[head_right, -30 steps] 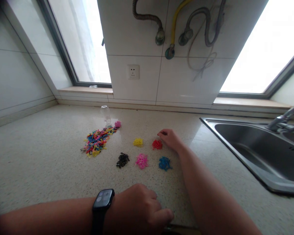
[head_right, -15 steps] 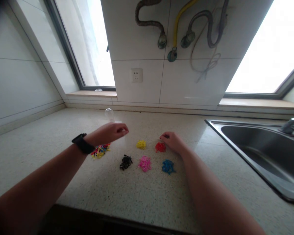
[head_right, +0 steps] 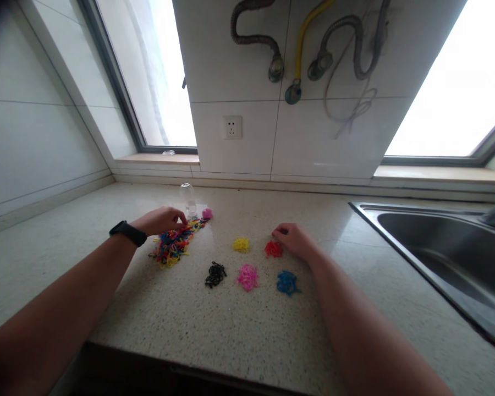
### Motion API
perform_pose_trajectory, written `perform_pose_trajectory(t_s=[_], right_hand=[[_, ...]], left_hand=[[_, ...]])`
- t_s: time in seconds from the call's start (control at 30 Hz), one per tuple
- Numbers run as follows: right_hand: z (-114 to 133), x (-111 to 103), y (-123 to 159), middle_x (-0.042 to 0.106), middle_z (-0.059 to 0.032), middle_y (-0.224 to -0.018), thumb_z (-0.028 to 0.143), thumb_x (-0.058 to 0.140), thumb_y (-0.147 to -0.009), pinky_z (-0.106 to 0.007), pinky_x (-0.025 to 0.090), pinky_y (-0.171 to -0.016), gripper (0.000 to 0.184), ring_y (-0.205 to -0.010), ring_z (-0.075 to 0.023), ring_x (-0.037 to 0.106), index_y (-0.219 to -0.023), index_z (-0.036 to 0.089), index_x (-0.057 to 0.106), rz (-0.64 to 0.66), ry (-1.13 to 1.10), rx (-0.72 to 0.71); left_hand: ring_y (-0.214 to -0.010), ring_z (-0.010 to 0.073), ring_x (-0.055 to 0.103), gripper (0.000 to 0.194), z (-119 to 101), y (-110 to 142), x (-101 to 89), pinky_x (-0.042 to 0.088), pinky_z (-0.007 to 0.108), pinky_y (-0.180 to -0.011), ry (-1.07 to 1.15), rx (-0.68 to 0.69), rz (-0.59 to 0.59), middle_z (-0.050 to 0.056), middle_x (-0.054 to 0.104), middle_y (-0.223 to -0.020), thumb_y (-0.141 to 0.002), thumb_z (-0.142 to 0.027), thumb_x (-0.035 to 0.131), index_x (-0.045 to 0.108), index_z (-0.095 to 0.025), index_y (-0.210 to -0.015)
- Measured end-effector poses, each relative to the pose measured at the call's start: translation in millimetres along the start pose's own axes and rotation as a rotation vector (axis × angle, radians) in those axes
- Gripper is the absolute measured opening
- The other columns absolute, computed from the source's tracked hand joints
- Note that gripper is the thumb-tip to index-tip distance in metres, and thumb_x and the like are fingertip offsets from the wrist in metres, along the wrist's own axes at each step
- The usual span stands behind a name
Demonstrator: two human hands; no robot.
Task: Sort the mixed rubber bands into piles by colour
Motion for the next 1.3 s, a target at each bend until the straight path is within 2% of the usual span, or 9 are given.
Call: perform_pose_trajectory(t_s=[0.27, 0.6, 0.83, 1.03, 1.17, 1.3], right_hand=[[4, -1, 1, 0.076, -0.0078, -0.086, 0.038, 0.056, -0.085, -0.031, 0.05, -0.072, 0.028, -0.077, -0.0216, 0.067, -0.089, 0.017, 0.075, -0.006, 0.002, -0.014], [4, -1, 1, 0.076, -0.0074, -0.085, 0.038, 0.057, -0.086, -0.032, 0.05, -0.075, 0.027, -0.077, -0.0211, 0.066, -0.088, 0.018, 0.075, -0.002, -0.009, -0.009], [2, 1, 0, 0.075, -0.0073, -0.085, 0.039, 0.055, -0.086, -0.03, 0.048, -0.071, 0.029, -0.077, -0.0207, 0.066, -0.088, 0.017, 0.074, 0.011, -0.003, -0.003], [2, 1, 0, 0.075, -0.007, -0.086, 0.038, 0.054, -0.087, -0.03, 0.047, -0.072, 0.028, -0.078, -0.0209, 0.066, -0.089, 0.018, 0.074, 0.01, 0.014, 0.003], [2, 0, 1, 0.075, -0.0065, -0.085, 0.039, 0.055, -0.087, -0.03, 0.046, -0.07, 0.028, -0.077, -0.0208, 0.066, -0.089, 0.018, 0.074, 0.01, 0.025, 0.016], [2, 0, 1, 0.075, -0.0064, -0.086, 0.039, 0.055, -0.087, -0.03, 0.047, -0.072, 0.028, -0.078, -0.0206, 0.067, -0.09, 0.018, 0.074, 0.009, 0.02, 0.013]], left_hand=[[-0.096, 0.02, 0.062, 0.032, 6, 0, 2.6, 0.054, 0.04, -0.084, -0.047, -0.059, 0.058, 0.009, 0.063, -0.112, -0.095, -0.04, 0.057, 0.061, -0.015, -0.114], [-0.096, 0.02, 0.062, 0.032, 4, 0, 3.3, 0.054, 0.04, -0.084, -0.066, -0.069, 0.096, 0.009, 0.063, -0.112, -0.095, -0.039, 0.057, 0.061, -0.015, -0.115], [-0.098, 0.0202, 0.062, 0.032, 6, 0, 2.4, 0.054, 0.04, -0.084, -0.089, -0.101, 0.029, 0.009, 0.062, -0.114, -0.095, -0.039, 0.057, 0.061, -0.015, -0.115], [-0.095, 0.0191, 0.062, 0.03, 6, -2, -2.6, 0.054, 0.039, -0.082, -0.038, -0.072, -0.037, 0.008, 0.063, -0.11, -0.095, -0.039, 0.057, 0.062, -0.015, -0.112], [-0.087, 0.0171, 0.062, 0.03, -4, -3, -7.7, 0.054, 0.036, -0.077, 0.054, -0.009, -0.089, 0.007, 0.064, -0.101, -0.095, -0.04, 0.056, 0.063, -0.013, -0.107], [-0.069, 0.0128, 0.058, 0.033, -22, -3, -13.1, 0.05, 0.029, -0.065, 0.192, 0.065, -0.121, 0.002, 0.062, -0.082, -0.094, -0.044, 0.056, 0.064, -0.012, -0.097]])
Point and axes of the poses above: each hand's wrist, its own y-axis away from the middle knuckle, its own x-axis out of the palm, z = x × y, the point moved 8 cm from there along -y, towards the middle knuckle
